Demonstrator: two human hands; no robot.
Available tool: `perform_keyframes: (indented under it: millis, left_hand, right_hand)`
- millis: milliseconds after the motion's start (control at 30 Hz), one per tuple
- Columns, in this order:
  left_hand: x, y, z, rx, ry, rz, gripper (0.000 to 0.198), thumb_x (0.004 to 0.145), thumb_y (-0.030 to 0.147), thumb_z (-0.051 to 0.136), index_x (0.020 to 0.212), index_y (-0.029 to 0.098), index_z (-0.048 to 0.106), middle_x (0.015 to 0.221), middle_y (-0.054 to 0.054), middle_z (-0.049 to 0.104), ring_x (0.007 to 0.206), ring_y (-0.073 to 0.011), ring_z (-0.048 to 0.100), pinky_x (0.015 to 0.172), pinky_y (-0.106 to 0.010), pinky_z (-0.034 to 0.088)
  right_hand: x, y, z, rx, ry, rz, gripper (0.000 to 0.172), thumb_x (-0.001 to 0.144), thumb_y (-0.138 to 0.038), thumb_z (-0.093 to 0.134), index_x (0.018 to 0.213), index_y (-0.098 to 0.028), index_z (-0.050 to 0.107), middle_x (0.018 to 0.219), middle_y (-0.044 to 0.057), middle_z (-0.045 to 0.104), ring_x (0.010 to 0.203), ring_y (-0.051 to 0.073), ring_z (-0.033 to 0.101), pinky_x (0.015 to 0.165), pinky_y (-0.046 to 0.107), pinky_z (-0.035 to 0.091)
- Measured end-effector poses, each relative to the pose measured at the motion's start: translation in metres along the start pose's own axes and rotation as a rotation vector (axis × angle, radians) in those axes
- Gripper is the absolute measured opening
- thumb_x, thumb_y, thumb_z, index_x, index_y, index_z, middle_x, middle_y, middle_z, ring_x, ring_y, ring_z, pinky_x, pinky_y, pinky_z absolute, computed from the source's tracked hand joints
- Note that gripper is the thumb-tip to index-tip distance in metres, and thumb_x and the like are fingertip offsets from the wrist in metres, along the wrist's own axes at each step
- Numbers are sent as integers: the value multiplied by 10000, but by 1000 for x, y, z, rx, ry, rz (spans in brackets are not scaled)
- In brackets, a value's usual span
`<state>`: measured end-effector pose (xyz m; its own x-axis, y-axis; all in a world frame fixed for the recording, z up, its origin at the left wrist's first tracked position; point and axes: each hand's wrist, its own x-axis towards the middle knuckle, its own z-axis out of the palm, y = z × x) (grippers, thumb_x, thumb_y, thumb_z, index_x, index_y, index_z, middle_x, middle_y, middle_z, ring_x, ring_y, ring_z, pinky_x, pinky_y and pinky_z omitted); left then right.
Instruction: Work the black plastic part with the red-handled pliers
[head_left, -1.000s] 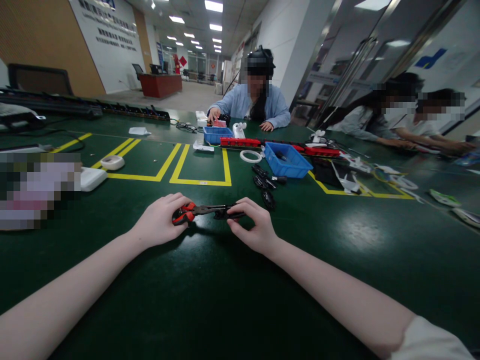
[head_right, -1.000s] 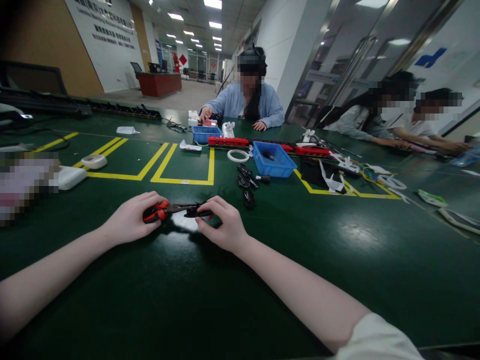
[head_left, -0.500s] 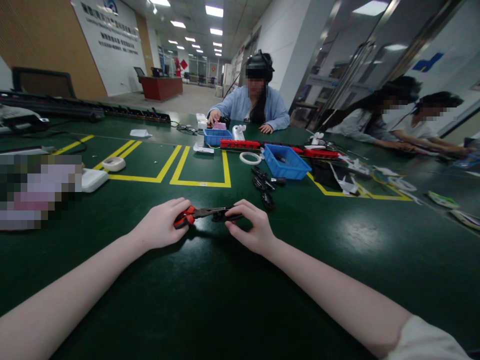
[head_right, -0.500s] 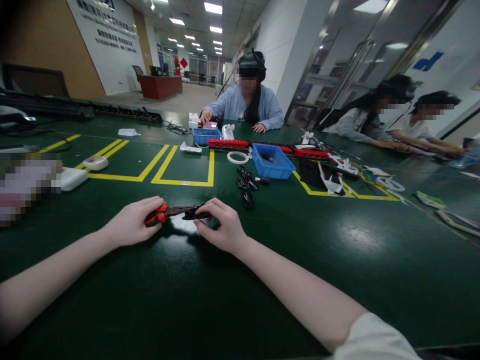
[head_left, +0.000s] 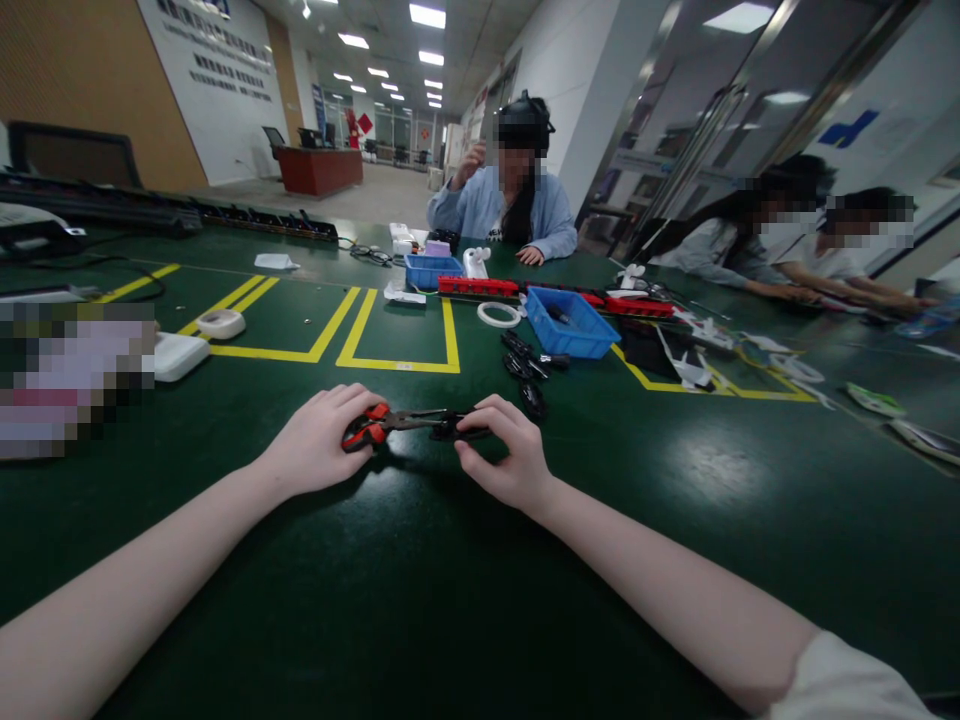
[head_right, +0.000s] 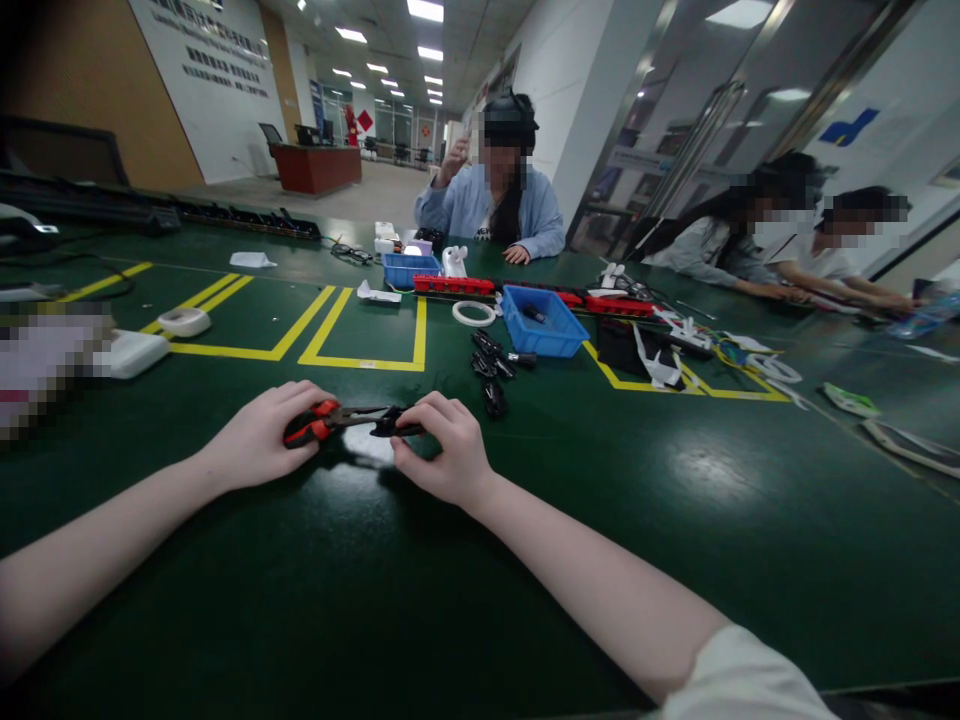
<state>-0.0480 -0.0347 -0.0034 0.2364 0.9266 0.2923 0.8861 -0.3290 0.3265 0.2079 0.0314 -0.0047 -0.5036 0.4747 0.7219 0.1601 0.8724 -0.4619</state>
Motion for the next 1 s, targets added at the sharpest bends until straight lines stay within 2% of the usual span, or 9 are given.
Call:
perform_keyframes:
  millis: [433, 700, 1000]
  left_hand:
    - [0, 1, 0, -7, -9, 31, 359, 796, 246, 554, 1155, 230, 560, 1144, -81, 635, 1056, -289, 589, 916, -454, 478]
    - [0, -3, 0, 11, -41, 6, 216, 810, 273, 549, 1013, 227, 606, 1002, -54, 659, 948, -269, 613, 807, -404, 500]
    - [-1, 0, 0, 14, -43, -3, 181, 807, 255, 542, 981, 229, 583, 959, -50, 645, 917, -261, 602, 800, -393, 479]
  right_hand:
    - [-1, 0, 1, -84, -25, -27, 33, 817, -237, 620, 845, -226, 607, 801, 15, 638, 754, 183, 602, 712, 349, 454]
    - [-3, 2, 1, -89, -51, -95, 59, 805, -245, 630, 852, -235, 595, 787, 6, 645, 746, 183, 631, 740, 365, 455]
    - [-2, 3, 2, -31, -64, -69, 48, 828, -240, 631, 866, -228, 605, 825, 19, 647, 771, 181, 618, 719, 343, 464]
